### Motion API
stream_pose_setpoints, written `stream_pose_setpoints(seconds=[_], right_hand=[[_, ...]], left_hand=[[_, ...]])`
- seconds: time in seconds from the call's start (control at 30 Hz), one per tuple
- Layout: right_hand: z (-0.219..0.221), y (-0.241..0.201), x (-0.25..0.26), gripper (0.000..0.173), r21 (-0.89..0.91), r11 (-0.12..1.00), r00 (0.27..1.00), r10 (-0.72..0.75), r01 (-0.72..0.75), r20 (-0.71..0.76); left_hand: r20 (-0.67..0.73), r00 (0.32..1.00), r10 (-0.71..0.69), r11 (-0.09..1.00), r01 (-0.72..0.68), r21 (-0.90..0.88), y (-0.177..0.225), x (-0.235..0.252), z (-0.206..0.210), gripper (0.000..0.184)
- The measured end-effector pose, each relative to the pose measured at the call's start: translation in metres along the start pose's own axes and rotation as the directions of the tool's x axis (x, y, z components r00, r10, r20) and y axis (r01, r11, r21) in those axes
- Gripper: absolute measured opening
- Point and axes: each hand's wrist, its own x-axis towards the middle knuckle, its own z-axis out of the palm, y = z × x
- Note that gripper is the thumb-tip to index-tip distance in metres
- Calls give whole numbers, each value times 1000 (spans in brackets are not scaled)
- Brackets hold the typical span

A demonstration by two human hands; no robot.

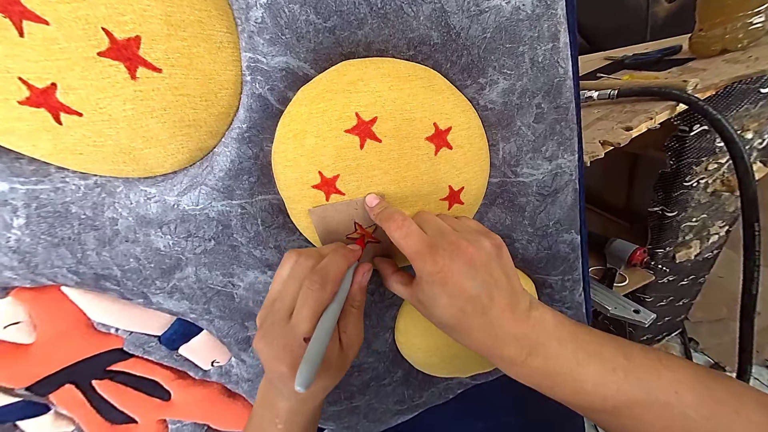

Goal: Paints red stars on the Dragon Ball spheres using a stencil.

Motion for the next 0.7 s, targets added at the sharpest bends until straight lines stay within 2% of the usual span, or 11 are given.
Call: stream_pose_setpoints(seconds=[0.53,0.7], right_hand=[[1,1,0,59,13,1000,999,-4,5,-35],[1,2,0,57,2,1000,1000,0,0,-31]], left_hand=[[2,999,-48,996,48,-79,6,6,6,18],[-85,993,-86,996,84,-23,9,-1,12,20]])
